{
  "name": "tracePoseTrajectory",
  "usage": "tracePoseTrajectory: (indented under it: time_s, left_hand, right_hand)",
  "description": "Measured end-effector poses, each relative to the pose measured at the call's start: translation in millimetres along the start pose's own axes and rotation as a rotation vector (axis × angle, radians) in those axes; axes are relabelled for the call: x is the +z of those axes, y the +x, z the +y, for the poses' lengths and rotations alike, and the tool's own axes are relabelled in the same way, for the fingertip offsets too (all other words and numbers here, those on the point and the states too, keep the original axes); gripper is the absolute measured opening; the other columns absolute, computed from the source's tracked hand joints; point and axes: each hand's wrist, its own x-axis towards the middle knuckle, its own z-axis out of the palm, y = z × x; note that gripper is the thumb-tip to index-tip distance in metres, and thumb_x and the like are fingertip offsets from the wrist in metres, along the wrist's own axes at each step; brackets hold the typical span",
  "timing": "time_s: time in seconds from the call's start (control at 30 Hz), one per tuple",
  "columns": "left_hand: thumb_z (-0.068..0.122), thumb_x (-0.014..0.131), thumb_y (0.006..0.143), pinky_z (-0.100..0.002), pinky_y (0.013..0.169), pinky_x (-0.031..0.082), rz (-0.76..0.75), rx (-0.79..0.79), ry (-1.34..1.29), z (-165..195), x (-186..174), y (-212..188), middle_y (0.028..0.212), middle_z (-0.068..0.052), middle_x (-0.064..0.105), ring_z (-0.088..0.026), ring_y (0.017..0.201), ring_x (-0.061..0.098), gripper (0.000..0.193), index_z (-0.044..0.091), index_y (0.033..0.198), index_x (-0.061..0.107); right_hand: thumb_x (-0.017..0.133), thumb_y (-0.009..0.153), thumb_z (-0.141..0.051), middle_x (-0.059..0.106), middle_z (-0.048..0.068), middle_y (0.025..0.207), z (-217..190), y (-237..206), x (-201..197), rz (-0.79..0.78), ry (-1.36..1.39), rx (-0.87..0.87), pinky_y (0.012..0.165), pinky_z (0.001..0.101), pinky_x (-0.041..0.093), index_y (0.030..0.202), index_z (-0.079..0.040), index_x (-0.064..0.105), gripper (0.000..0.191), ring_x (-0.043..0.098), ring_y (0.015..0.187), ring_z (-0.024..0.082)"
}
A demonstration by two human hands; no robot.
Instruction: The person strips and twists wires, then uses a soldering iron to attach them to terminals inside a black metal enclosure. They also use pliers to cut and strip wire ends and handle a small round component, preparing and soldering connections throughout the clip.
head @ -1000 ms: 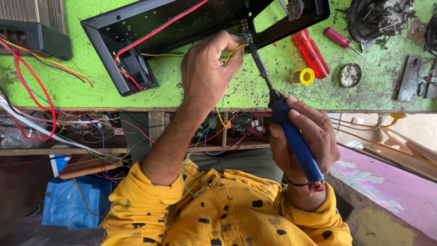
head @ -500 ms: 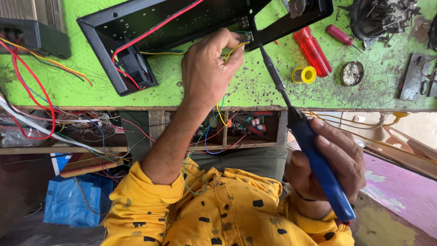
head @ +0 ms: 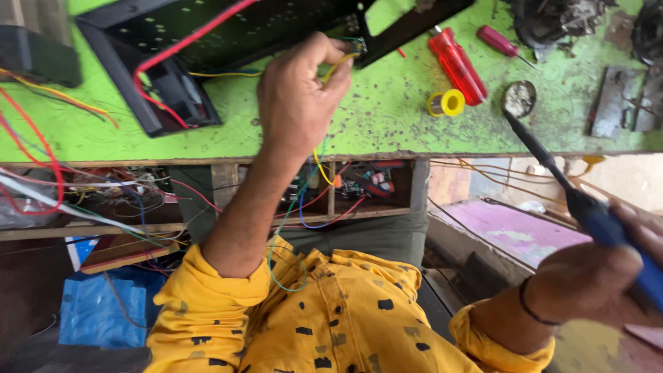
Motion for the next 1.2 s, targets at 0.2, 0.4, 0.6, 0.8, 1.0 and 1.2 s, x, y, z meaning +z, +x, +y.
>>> tracePoseTrajectory:
  time_s: [0.2, 0.4, 0.6, 0.8, 1.0, 1.2]
  left_hand:
    - [0.003, 0.081, 0.098, -0.028, 0.060, 0.051, 0.035, 0.061, -0.128, 6, -4, -6, 0.101, -0.009, 0.077, -0.016, 0.069, 0.069, 0.010, 0.000, 0.101, 0.072]
    - [0.000, 0.085, 0.102, -0.029, 0.073, 0.052, 0.231, 0.251, -0.019, 8, -4, -20, 0.099, -0.009, 0.070, -0.018, 0.084, 0.066, 0.025, 0.003, 0.125, 0.075]
    - [-0.003, 0.084, 0.102, -0.028, 0.065, 0.045, 0.229, 0.218, 0.030, 2, -4, -19, 0.092, -0.007, 0.063, -0.016, 0.077, 0.058, 0.026, 0.003, 0.125, 0.076]
    - [-0.005, 0.084, 0.099, -0.026, 0.061, 0.043, 0.234, 0.199, 0.013, 1, -2, -19, 0.094, -0.005, 0.065, -0.012, 0.073, 0.058, 0.018, 0.003, 0.113, 0.076]
    - [-0.004, 0.083, 0.099, -0.026, 0.060, 0.043, 0.227, 0.182, 0.036, 3, -4, -19, 0.095, -0.005, 0.063, -0.011, 0.072, 0.055, 0.017, 0.004, 0.110, 0.073]
    - [-0.005, 0.081, 0.099, -0.025, 0.058, 0.044, 0.216, 0.185, 0.021, 3, -4, -18, 0.096, -0.005, 0.062, -0.011, 0.072, 0.055, 0.017, 0.004, 0.112, 0.072]
  right_hand:
    - [0.074, 0.110, -0.033, 0.069, 0.018, 0.104, 6, -14, -17, -0.111, -0.093, 0.110, 0.090, 0.0356, 0.059, 0.112, 0.002, 0.054, 0.040, 0.070, 0.092, 0.027]
    - [0.074, 0.111, -0.032, 0.071, 0.017, 0.101, -10, -22, -11, -0.188, -0.113, 0.193, 0.091, 0.0293, 0.055, 0.108, 0.001, 0.058, 0.036, 0.069, 0.092, 0.023]
    - [0.076, 0.110, -0.029, 0.071, 0.017, 0.103, -8, -29, -8, -0.200, -0.070, 0.258, 0.092, 0.0301, 0.059, 0.111, 0.002, 0.061, 0.035, 0.073, 0.094, 0.023]
    - [0.077, 0.111, -0.027, 0.072, 0.018, 0.104, -1, -36, -7, -0.214, -0.063, 0.268, 0.090, 0.0292, 0.056, 0.108, 0.004, 0.061, 0.035, 0.072, 0.097, 0.022]
    - [0.077, 0.111, -0.027, 0.072, 0.017, 0.105, 0, -37, -4, -0.203, -0.040, 0.278, 0.092, 0.0302, 0.058, 0.111, 0.004, 0.062, 0.034, 0.072, 0.097, 0.022]
    - [0.077, 0.111, -0.027, 0.072, 0.018, 0.105, -1, -36, -2, -0.194, -0.018, 0.271, 0.093, 0.0310, 0.059, 0.112, 0.003, 0.061, 0.034, 0.073, 0.097, 0.023]
